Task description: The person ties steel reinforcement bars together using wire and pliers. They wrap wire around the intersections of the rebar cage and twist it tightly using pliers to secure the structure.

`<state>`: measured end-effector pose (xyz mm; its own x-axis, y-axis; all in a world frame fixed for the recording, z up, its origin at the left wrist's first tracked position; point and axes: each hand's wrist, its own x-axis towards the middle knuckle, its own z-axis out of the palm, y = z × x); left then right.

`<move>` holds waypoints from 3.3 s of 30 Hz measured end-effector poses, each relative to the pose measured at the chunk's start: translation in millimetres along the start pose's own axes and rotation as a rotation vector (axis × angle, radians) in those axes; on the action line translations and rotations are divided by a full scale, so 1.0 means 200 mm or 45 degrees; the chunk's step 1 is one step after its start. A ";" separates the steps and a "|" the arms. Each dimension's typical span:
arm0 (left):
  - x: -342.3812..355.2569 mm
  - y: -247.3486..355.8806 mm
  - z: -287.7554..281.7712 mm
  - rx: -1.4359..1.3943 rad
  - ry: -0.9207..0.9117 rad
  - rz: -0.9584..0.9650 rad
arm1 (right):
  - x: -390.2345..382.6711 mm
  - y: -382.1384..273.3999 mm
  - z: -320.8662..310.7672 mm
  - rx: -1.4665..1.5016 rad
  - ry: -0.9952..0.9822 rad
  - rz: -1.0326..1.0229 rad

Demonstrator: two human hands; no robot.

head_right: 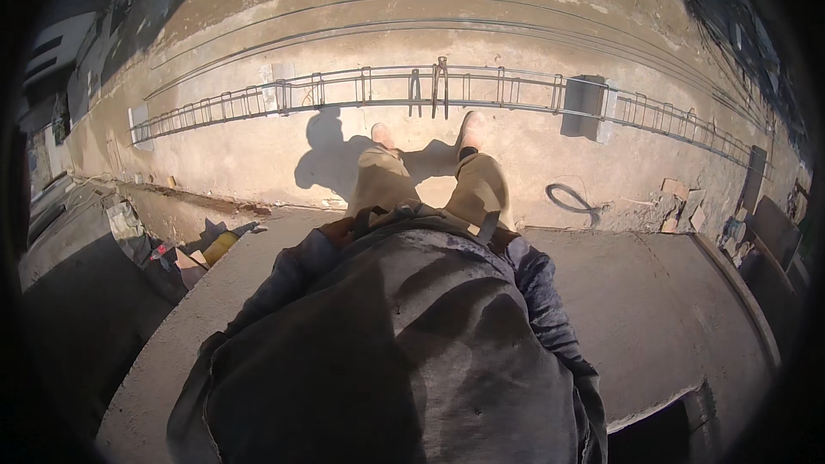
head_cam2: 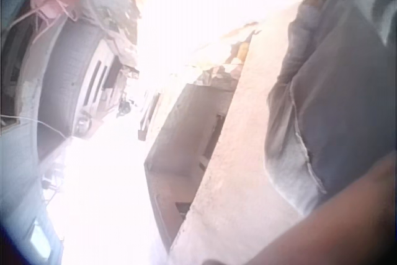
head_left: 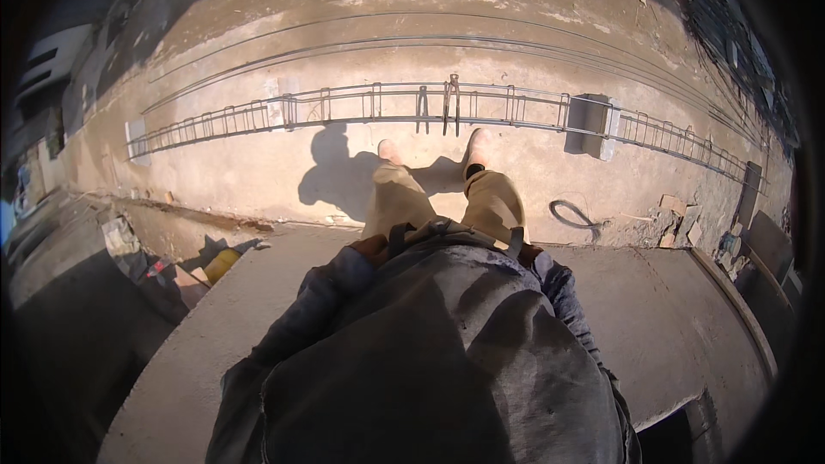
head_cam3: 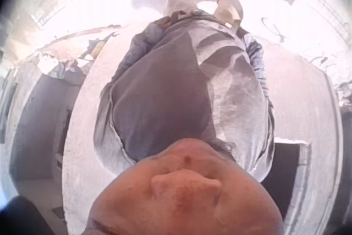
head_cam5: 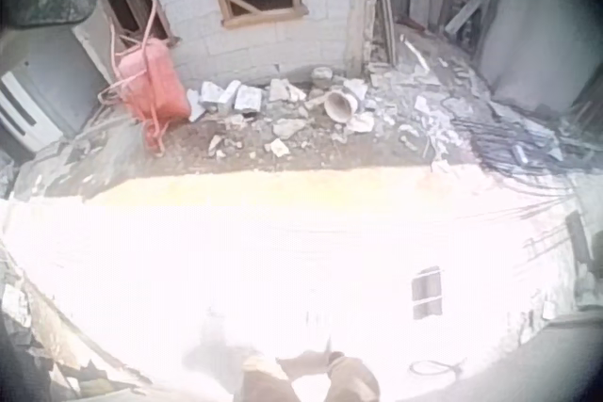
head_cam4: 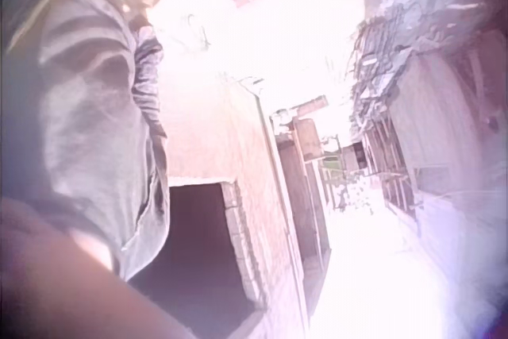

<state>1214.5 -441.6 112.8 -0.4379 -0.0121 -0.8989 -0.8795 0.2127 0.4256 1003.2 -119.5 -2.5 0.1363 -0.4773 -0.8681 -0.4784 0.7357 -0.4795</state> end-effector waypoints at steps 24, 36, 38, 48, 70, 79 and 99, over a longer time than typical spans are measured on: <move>0.09 -0.56 -0.17 0.005 0.331 0.394 | 0.18 -0.30 0.00 0.063 0.592 0.108; 0.40 -0.65 0.13 0.011 0.648 0.407 | 0.15 -0.21 -0.03 0.614 0.414 -0.209; 0.31 -0.56 0.05 0.037 0.312 0.253 | 0.19 -0.17 0.07 1.179 0.278 -0.171; 0.77 -0.64 -0.33 0.493 -0.513 0.244 | 0.73 -0.10 0.38 0.713 0.300 -0.639; 2.08 -0.38 0.36 1.070 -0.187 1.014 | 2.55 0.24 -0.61 1.237 1.066 -0.386; 2.29 -0.38 0.10 0.110 0.725 0.983 | 2.21 0.39 -0.27 1.742 0.883 -0.780; 2.57 -0.57 0.12 -0.770 0.040 0.483 | 2.28 0.38 -0.12 1.515 0.721 -0.890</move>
<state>1094.7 -448.3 -399.9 -0.7313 -0.0745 -0.6780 -0.6106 -0.3716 0.6994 1009.3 -292.9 -432.4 -0.4465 -0.8030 -0.3947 0.5480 0.1034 -0.8301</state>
